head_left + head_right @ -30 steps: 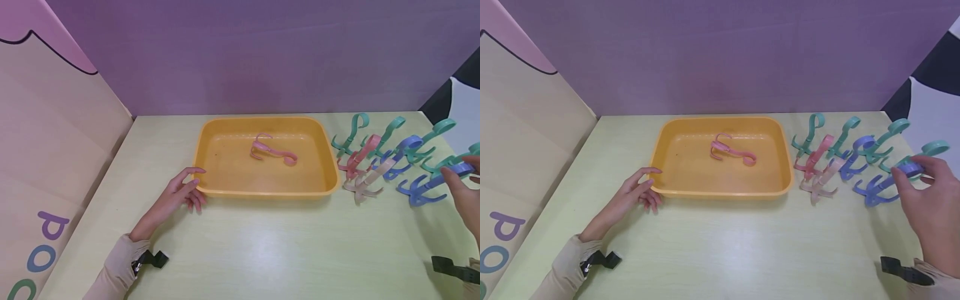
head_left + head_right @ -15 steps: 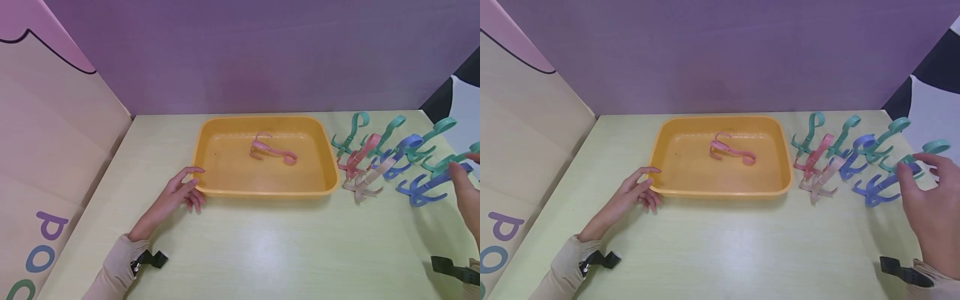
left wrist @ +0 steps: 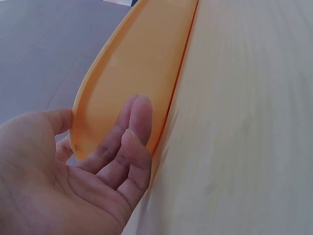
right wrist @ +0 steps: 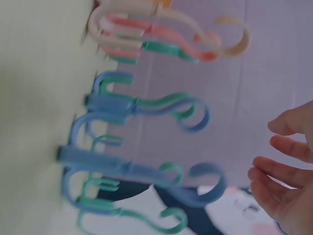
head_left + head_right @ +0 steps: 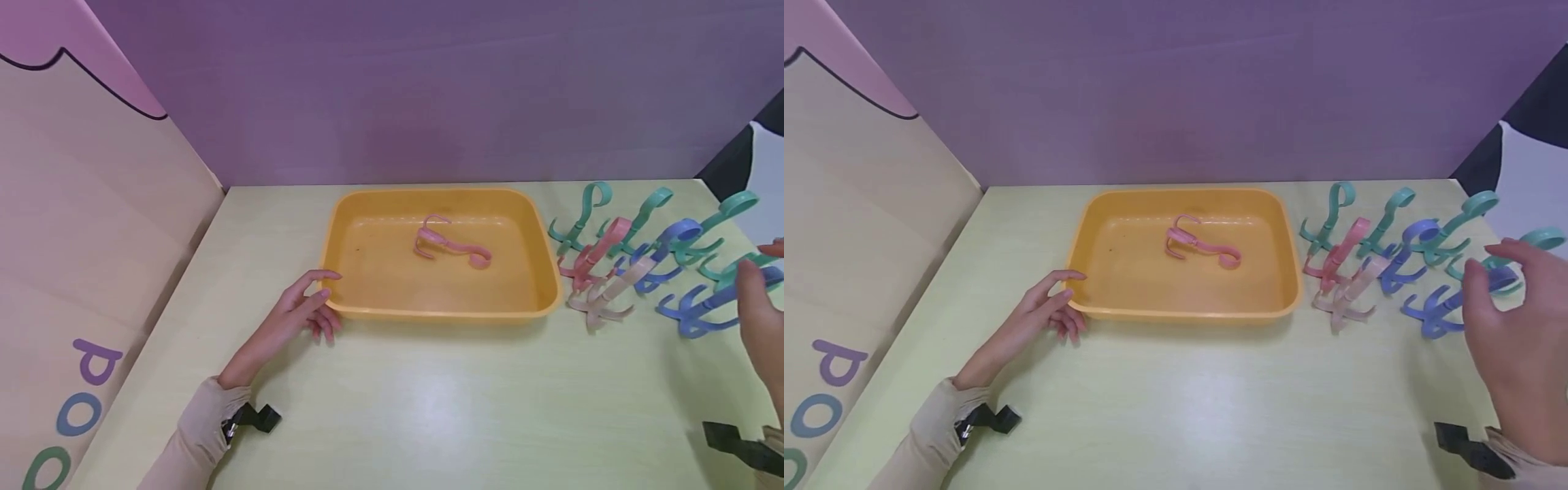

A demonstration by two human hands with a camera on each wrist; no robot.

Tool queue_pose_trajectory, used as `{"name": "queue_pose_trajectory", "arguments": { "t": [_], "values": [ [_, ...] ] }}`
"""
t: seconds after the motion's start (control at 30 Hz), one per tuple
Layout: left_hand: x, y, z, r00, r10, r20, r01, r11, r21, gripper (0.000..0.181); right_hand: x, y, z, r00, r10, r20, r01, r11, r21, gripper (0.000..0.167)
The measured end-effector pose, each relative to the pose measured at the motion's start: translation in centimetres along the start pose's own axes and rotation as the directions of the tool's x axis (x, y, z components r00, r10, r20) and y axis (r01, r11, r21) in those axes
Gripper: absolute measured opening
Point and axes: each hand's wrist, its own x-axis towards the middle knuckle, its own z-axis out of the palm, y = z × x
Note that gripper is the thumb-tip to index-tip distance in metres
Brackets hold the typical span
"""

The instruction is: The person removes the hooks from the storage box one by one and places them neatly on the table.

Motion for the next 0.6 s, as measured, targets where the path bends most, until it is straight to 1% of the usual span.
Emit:
{"name": "queue_pose_trajectory", "arguments": {
  "t": [0.07, 0.17, 0.23, 0.37, 0.43, 0.6],
  "values": [
    [0.0, 0.0, 0.0, 1.0, 0.0, 0.002, 0.0, 1.0, -0.004, 0.042, 0.0, -1.1, -0.2, 0.999, -0.053, -0.01, 0.053, 0.998, 0.026, 0.038],
    [0.1, 0.0, 0.1, 1.0, 0.001, 0.002, 0.0, 1.0, -0.012, 0.042, -0.1, -2.6, -0.4, 0.995, -0.098, -0.012, 0.098, 0.992, 0.076, 0.04],
    [0.1, -0.1, 0.1, 1.0, 0.004, 0.004, -0.004, 1.0, -0.016, 0.042, -0.1, -3.7, -0.6, 0.987, -0.158, -0.001, 0.157, 0.982, 0.107, 0.045],
    [0.2, -0.2, 0.0, 1.0, 0.011, 0.004, -0.011, 1.0, -0.02, 0.043, -0.3, -6.3, -1.1, 0.961, -0.274, 0.034, 0.267, 0.953, 0.141, 0.057],
    [0.2, -0.3, 0.0, 1.0, 0.015, 0.005, -0.015, 1.0, -0.023, 0.042, -0.4, -7.8, -1.2, 0.947, -0.318, 0.048, 0.308, 0.939, 0.151, 0.063],
    [0.1, -0.2, -0.1, 1.0, 0.016, 0.002, -0.015, 1.0, -0.021, 0.043, 0.0, -10.8, -0.9, 0.902, -0.423, 0.081, 0.409, 0.9, 0.149, 0.074]
  ]
}}
